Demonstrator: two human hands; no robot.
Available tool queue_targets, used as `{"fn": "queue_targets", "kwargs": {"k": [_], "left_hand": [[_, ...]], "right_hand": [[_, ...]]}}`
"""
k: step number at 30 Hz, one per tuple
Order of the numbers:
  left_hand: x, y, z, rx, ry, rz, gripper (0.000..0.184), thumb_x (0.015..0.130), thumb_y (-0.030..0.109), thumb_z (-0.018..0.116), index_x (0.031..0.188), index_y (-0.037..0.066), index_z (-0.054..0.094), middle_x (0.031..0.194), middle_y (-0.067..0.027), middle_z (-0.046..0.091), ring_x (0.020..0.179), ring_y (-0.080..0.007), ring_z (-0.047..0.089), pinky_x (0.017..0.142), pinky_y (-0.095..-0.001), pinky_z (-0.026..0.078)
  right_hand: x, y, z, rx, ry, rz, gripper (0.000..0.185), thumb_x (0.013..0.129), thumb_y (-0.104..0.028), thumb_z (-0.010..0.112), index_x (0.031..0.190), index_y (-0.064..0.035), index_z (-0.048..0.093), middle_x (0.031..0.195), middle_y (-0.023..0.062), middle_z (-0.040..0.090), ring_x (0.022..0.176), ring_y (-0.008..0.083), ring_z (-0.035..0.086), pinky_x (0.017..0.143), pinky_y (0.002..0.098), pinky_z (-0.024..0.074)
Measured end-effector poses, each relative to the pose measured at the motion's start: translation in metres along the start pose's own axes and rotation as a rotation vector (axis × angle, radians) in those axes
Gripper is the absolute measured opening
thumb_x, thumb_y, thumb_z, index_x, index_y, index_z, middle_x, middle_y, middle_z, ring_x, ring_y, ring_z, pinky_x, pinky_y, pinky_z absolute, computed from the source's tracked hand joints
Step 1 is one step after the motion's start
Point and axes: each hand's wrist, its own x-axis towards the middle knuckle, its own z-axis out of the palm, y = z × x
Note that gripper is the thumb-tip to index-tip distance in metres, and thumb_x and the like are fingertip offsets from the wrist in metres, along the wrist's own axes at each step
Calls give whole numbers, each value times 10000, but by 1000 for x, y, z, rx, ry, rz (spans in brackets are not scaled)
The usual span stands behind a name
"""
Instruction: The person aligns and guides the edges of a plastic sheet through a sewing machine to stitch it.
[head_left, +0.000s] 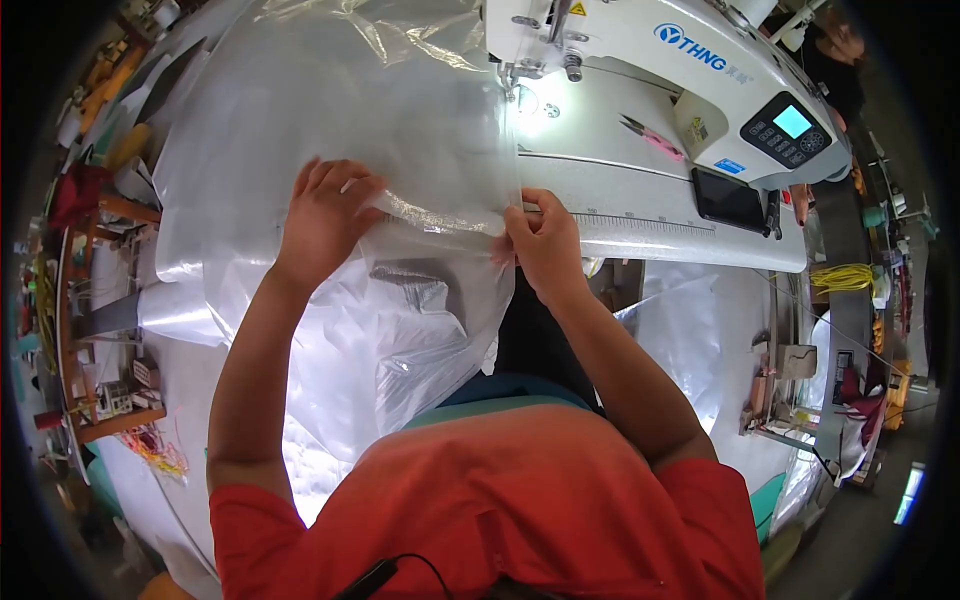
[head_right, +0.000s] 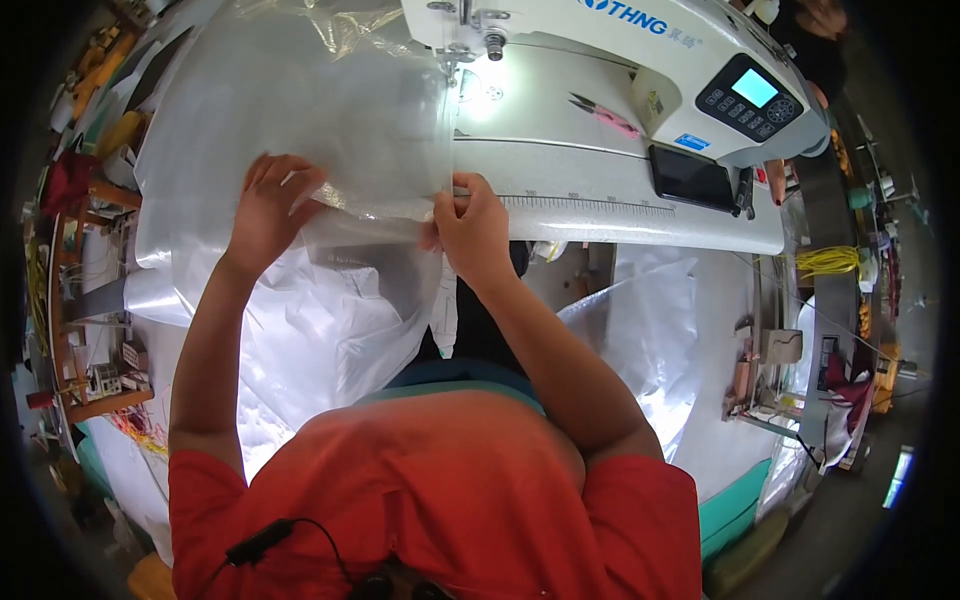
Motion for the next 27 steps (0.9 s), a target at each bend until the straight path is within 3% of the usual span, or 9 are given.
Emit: {"fn": "queue_targets", "kwargs": {"k": [5,7,8,11,14,16,22,24,27], "left_hand": [[-13,8,4,2,-221,-89,123,605,32,558,709,62,500,722,-67,481,701,-217,494,686,-329,415],[-7,23,-13,41,-189,47,63,623,20,514,675,46,490,668,-86,456,674,-230,492,614,-336,418],[-4,27,-14,38,-184,41,63,623,20,514,675,46,490,668,-86,456,674,-230,492,614,-336,418],[16,42,-31,214,-644,24,127,604,14,515,728,37,530,707,-69,507,700,-222,523,648,-320,426],[49,51,-22,-7,-559,-14,172,621,6,501,785,41,537,760,-70,513,750,-215,521,683,-316,422],[72,49,16,-163,-160,149,203,648,30,500,847,52,533,812,-61,508,794,-206,509,679,-314,430],[115,34,84,-75,-68,364,114,643,69,502,754,75,529,808,-52,501,828,-195,504,664,-283,446],[120,32,83,10,-297,469,115,658,78,489,768,67,520,811,-55,500,836,-199,499,681,-287,444],[103,38,76,-23,-233,488,127,676,89,475,792,52,512,862,-73,509,871,-216,496,697,-305,442]], "right_hand": [[-4,-17,-9,-187,4,-13,302,771,-68,457,1042,58,412,546,92,548,449,136,539,391,247,426],[-2,-18,-16,-275,-15,-31,328,760,-59,458,1066,51,408,551,107,550,447,167,545,396,272,428],[-2,-13,-19,-552,-15,-201,345,748,-64,464,1069,48,406,560,125,552,453,214,545,413,307,430],[-6,-8,-14,-1031,-23,-362,383,728,-84,475,1082,43,398,567,154,549,469,292,538,449,365,433],[-7,-4,-13,-1231,-50,-381,424,730,-122,482,1099,54,373,538,155,537,462,314,530,461,396,430],[-6,-1,-14,-1213,-27,-427,407,730,-115,478,1088,55,386,512,154,524,449,312,524,446,400,423],[-7,-3,-19,-1023,-9,-549,388,740,-121,464,1074,66,402,475,147,501,421,298,511,422,398,415],[-10,-6,-16,-1089,-20,-484,387,736,-115,470,1081,50,406,484,146,503,431,300,513,429,395,414],[-12,-6,-15,-1215,-61,-428,397,731,-113,480,1092,36,406,496,141,507,442,297,516,434,390,412]]}}
